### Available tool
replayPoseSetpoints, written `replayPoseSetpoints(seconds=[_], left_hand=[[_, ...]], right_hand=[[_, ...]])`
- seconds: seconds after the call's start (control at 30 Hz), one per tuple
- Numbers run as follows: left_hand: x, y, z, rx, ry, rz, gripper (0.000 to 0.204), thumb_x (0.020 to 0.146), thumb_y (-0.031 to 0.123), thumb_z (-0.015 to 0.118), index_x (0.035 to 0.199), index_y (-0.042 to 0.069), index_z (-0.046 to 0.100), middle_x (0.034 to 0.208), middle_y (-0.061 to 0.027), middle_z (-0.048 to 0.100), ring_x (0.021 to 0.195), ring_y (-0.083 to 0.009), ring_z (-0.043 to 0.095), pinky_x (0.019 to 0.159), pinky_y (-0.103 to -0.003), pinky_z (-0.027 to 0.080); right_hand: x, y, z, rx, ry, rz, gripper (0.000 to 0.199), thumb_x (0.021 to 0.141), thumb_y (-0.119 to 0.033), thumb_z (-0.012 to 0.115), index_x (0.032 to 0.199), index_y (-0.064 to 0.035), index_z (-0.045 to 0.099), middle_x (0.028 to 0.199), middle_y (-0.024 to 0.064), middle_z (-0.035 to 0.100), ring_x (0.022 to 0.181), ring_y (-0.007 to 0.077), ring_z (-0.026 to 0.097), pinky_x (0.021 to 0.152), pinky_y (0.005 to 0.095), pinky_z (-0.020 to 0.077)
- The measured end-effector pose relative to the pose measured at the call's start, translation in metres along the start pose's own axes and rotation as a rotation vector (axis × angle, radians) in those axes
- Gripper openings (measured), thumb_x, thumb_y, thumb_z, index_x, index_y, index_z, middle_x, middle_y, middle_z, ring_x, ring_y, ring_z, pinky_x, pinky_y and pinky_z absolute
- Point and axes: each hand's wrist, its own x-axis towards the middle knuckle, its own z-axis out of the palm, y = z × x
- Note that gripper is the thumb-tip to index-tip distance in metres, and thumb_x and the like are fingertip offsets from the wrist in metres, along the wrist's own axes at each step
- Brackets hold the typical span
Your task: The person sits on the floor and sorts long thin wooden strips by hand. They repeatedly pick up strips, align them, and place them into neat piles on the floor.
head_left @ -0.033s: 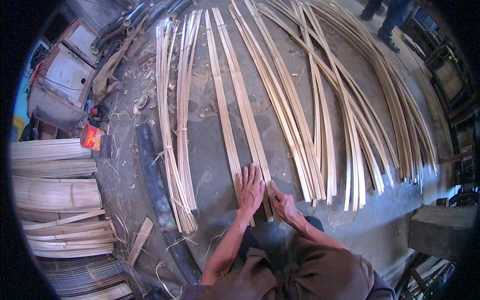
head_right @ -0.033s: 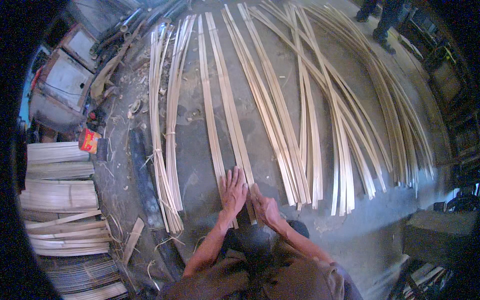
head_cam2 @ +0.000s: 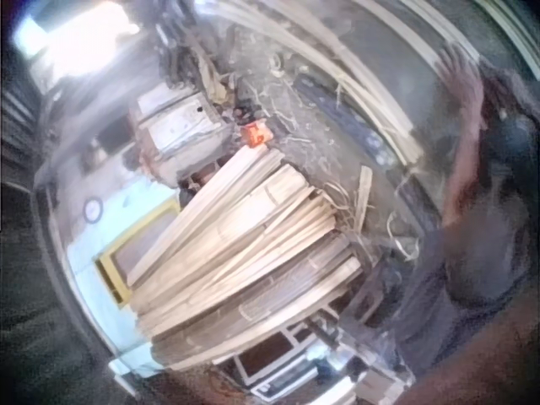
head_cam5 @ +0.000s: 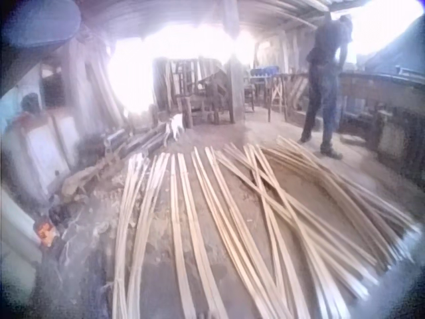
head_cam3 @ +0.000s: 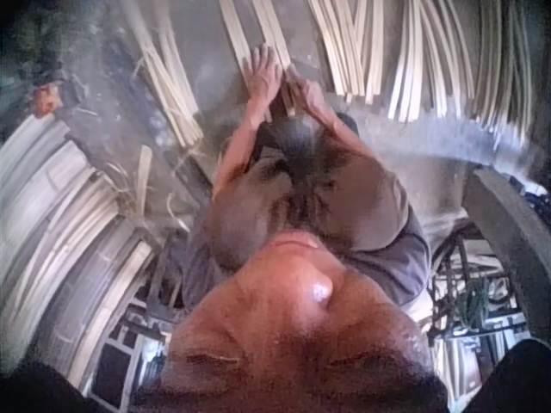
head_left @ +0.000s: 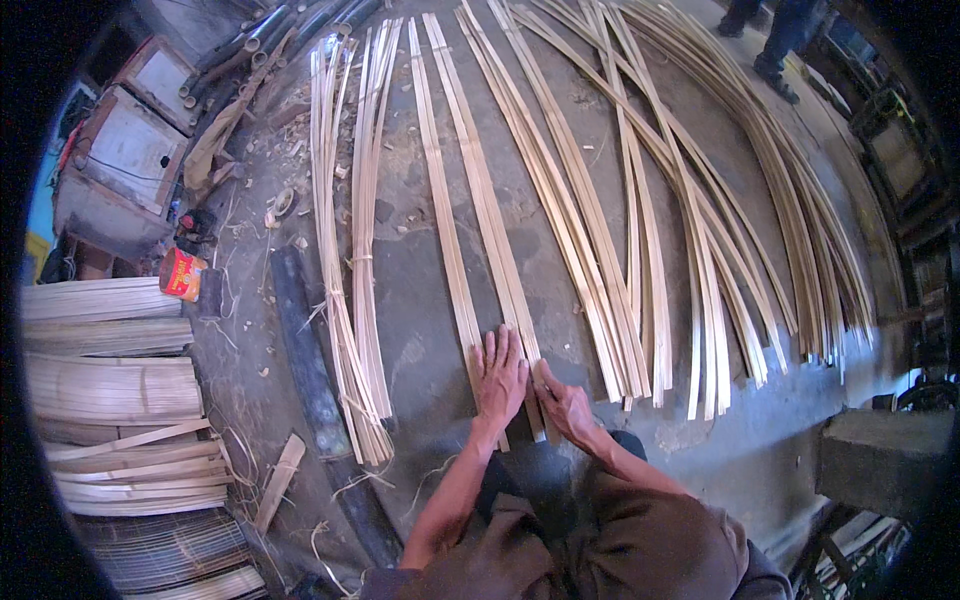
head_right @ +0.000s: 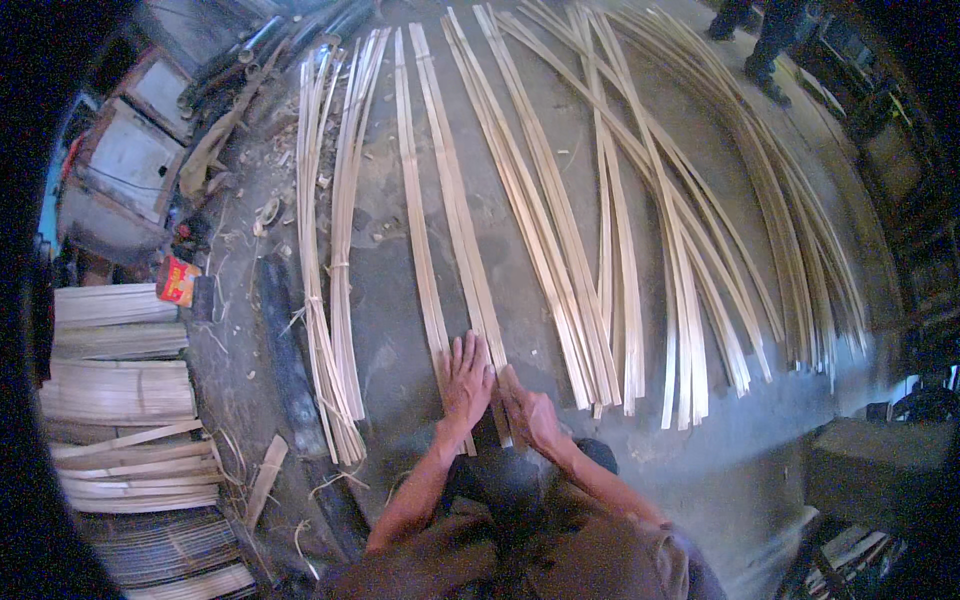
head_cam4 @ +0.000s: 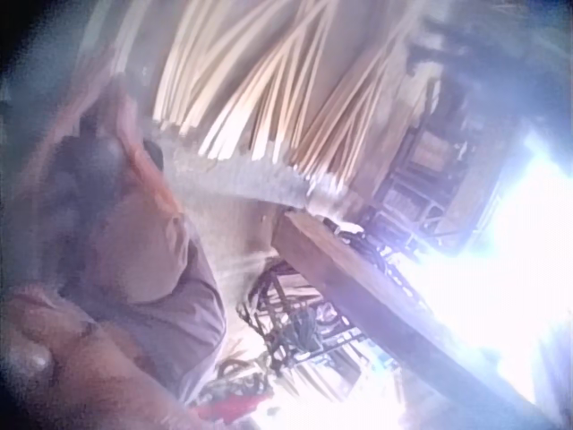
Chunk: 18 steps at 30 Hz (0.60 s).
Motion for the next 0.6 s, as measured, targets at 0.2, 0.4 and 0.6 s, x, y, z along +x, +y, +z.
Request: replayPoseSetpoints(seconds=[0.2, 0.4, 0.6], left_hand=[[-0.006, 0.003, 0.006, -0.023, 0.007, -0.018, 0.058, 0.097, 0.032, 0.051, 0.149, 0.010, 0.037, 0.155, -0.0160, 0.031, 0.144, -0.0358, 0.026, 0.118, -0.054, 0.013], [-0.010, 0.009, 0.004, 0.053, -0.006, 0.006, 0.060, 0.096, 0.035, 0.052, 0.151, 0.018, 0.035, 0.157, -0.0177, 0.027, 0.145, -0.0396, 0.023, 0.118, -0.057, 0.011], [-0.012, 0.008, 0.012, 0.034, -0.018, -0.045, 0.070, 0.095, 0.038, 0.053, 0.152, 0.007, 0.028, 0.158, -0.0159, 0.024, 0.146, -0.0349, 0.022, 0.119, -0.054, 0.010]], right_hand=[[0.001, 0.003, 0.001, -0.208, -0.093, 0.012, 0.050, 0.096, -0.034, 0.053, 0.141, -0.0131, 0.045, 0.077, 0.0295, 0.064, 0.073, 0.0467, 0.065, 0.064, 0.0536, 0.0525], [0.007, -0.001, -0.020, -0.455, -0.098, -0.015, 0.052, 0.094, -0.031, 0.055, 0.143, -0.0165, 0.041, 0.086, 0.0236, 0.067, 0.077, 0.0408, 0.067, 0.065, 0.0515, 0.0543], [0.018, 0.012, -0.082, -0.577, 0.314, -0.070, 0.042, 0.089, -0.025, 0.063, 0.129, -0.0116, 0.055, 0.097, 0.0160, 0.059, 0.089, 0.0354, 0.059, 0.079, 0.0479, 0.0498]])
